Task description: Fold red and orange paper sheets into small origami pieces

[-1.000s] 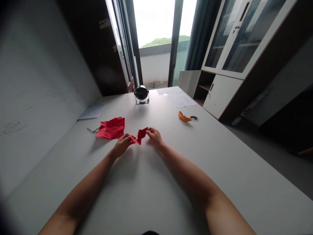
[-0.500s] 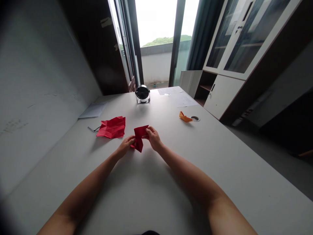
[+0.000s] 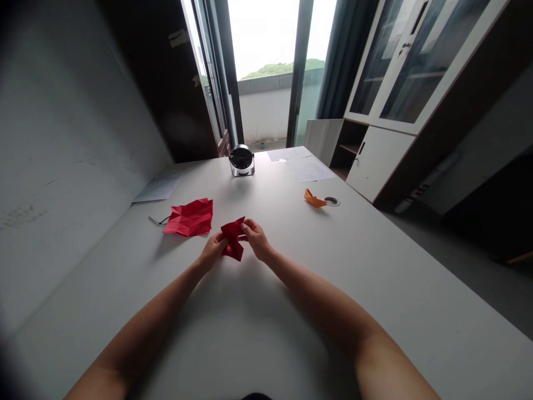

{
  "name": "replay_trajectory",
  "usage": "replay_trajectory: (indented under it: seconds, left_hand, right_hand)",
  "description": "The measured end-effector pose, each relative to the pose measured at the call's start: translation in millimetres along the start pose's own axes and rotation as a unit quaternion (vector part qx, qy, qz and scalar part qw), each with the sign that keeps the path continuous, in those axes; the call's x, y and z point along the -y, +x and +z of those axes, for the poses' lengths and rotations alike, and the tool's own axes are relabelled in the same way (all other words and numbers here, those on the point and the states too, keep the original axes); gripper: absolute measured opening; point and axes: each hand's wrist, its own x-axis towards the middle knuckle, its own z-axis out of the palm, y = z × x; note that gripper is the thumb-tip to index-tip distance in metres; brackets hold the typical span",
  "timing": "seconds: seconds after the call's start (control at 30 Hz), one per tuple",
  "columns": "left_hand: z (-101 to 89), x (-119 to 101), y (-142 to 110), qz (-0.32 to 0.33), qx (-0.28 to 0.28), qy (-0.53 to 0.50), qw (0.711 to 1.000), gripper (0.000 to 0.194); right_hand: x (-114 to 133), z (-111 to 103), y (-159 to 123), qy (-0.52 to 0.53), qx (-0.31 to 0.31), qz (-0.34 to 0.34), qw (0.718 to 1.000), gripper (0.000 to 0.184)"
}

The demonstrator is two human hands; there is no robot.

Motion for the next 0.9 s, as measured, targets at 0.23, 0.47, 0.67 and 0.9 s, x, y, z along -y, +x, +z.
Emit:
replay_trajectory:
  seconds: [0.23,0.47,0.67,0.9]
  left_hand:
    - [-7.4,4,7,0.020,-0.100,0.015,0.995,0.015]
    - [-6.5,4,2,0.047,-0.069,0.081,0.993,0.028]
    - [-8.2,8,4,0.079,-0.072,0.131,0.986,0.024]
    - [-6.3,8,3,0.064,-0.046,0.132,0.988,0.020]
  right_hand:
    - [-1,1,-6,-0.191,0.014,-0.062,0.980,0.031]
    - [3,4,-12,-0.387,0.016,-0.160,0.908,0.016]
    - [-4,-1,-8,-0.389,0.059,-0.161,0.905,0.016]
    - [-13,-5,-5,-0.453,0.026,-0.173,0.874,0.020]
